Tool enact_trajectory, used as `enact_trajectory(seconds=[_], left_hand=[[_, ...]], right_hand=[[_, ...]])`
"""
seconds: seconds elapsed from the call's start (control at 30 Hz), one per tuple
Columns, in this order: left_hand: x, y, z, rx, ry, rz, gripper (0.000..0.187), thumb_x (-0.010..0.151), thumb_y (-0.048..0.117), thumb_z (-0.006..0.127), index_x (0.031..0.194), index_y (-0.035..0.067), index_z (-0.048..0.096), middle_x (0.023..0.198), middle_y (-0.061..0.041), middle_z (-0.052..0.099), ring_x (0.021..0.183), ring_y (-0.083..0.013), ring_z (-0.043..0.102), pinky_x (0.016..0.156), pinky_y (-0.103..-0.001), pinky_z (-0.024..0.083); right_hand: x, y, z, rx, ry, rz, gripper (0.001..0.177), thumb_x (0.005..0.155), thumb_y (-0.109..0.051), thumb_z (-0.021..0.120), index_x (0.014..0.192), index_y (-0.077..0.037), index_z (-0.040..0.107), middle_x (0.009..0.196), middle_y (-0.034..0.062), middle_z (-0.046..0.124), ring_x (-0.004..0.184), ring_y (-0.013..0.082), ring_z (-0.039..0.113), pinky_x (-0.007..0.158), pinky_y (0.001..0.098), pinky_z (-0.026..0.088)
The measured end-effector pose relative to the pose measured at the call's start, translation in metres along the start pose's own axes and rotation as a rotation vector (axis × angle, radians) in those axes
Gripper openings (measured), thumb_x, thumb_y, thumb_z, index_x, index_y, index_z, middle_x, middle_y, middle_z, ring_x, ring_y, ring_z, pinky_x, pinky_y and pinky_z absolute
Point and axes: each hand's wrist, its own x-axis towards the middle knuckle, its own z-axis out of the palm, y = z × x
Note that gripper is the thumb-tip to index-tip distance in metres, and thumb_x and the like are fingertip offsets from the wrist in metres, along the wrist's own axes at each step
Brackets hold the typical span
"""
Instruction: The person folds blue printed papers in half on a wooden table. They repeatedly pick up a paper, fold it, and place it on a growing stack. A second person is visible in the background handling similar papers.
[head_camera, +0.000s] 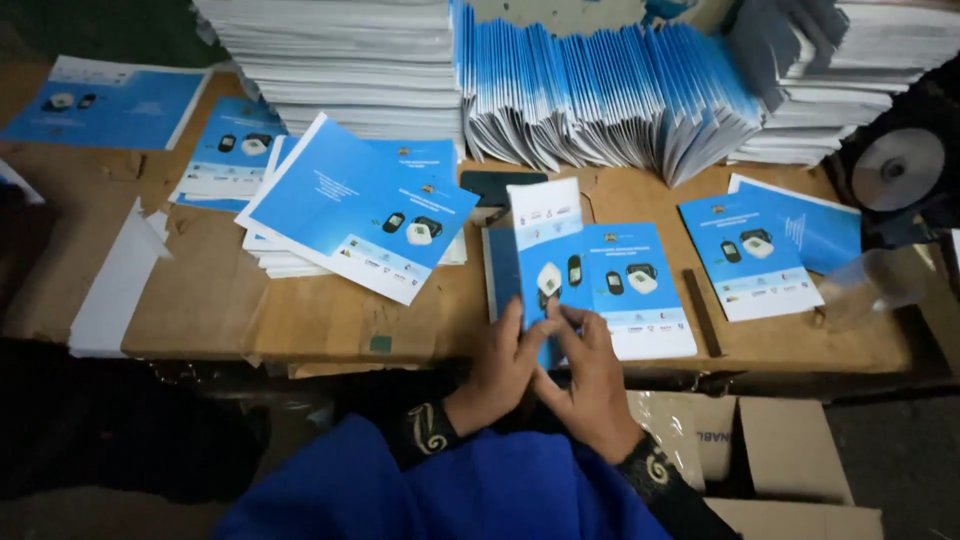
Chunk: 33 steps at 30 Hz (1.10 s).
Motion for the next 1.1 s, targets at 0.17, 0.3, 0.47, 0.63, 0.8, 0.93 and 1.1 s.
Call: enact_trajectory(seconds=[0.17, 0.3, 0.47, 0.63, 0.8, 0.93, 1.1], left_hand=[[0.018, -0.049, -0.017, -0.555, -0.017, -0.264, 0.039, 0.088, 0.024, 0.066, 0.12, 0.005, 0.056, 0.101, -0.007, 0.063, 0.087, -0.0149, 0.06, 0.074, -0.03, 0.051], [0.029, -0.041, -0.038, -0.997, -0.367, -0.535, 0.041, 0.088, 0.008, 0.065, 0.125, -0.006, 0.056, 0.1, -0.024, 0.068, 0.08, -0.0302, 0.072, 0.066, -0.047, 0.059], [0.032, -0.014, -0.072, -0.643, -0.376, -0.475, 0.036, 0.093, 0.012, 0.058, 0.123, -0.009, 0.057, 0.097, -0.028, 0.067, 0.08, -0.0348, 0.072, 0.069, -0.049, 0.058], [0.045, 0.035, -0.082, -0.148, -0.062, 0.095, 0.044, 0.088, 0.01, 0.065, 0.132, 0.014, 0.057, 0.127, -0.008, 0.056, 0.132, -0.0286, 0.047, 0.112, -0.044, 0.034], [0.035, 0.056, -0.063, 0.106, -0.181, 0.604, 0.042, 0.077, 0.036, 0.078, 0.114, 0.019, 0.067, 0.112, -0.004, 0.062, 0.109, -0.0291, 0.063, 0.097, -0.045, 0.049], [0.032, 0.074, -0.071, 0.147, -0.262, 0.594, 0.027, 0.085, 0.019, 0.074, 0.107, 0.008, 0.063, 0.108, -0.01, 0.063, 0.099, -0.0284, 0.061, 0.085, -0.039, 0.05], [0.029, 0.069, -0.067, 0.135, -0.239, 0.64, 0.023, 0.086, 0.011, 0.074, 0.105, 0.003, 0.063, 0.103, -0.012, 0.063, 0.095, -0.0281, 0.061, 0.084, -0.037, 0.052]], right_hand=[[0.008, 0.019, -0.038, 0.146, 0.045, -0.162, 0.048, 0.081, -0.007, 0.044, 0.124, -0.009, 0.064, 0.123, 0.0141, 0.062, 0.117, 0.0324, 0.055, 0.102, 0.0435, 0.041], [0.03, 0.013, -0.069, -0.097, 0.043, -0.294, 0.061, 0.073, 0.008, 0.065, 0.13, -0.012, 0.058, 0.142, 0.0122, 0.051, 0.141, 0.0363, 0.036, 0.119, 0.0506, 0.008], [0.035, 0.023, -0.075, -0.149, 0.047, -0.311, 0.037, 0.068, -0.013, 0.08, 0.104, -0.016, 0.069, 0.105, 0.003, 0.068, 0.107, 0.0218, 0.062, 0.122, 0.0493, 0.004], [0.025, 0.03, -0.072, -0.273, 0.157, -0.228, 0.031, 0.067, -0.011, 0.084, 0.095, -0.014, 0.074, 0.086, 0.0031, 0.067, 0.086, 0.0222, 0.064, 0.117, 0.048, 0.031], [0.017, 0.024, -0.07, -0.416, 0.205, -0.205, 0.037, 0.062, -0.01, 0.085, 0.097, -0.014, 0.073, 0.084, 0.0045, 0.061, 0.084, 0.0269, 0.06, 0.109, 0.0487, 0.039], [0.012, 0.006, -0.076, -0.457, 0.134, -0.17, 0.031, 0.075, -0.014, 0.077, 0.104, -0.011, 0.069, 0.088, 0.0067, 0.058, 0.089, 0.026, 0.059, 0.106, 0.0459, 0.035], [0.01, -0.001, -0.077, -0.456, 0.172, -0.182, 0.022, 0.078, -0.014, 0.079, 0.096, -0.008, 0.07, 0.083, 0.007, 0.056, 0.086, 0.0254, 0.058, 0.108, 0.0475, 0.038]])
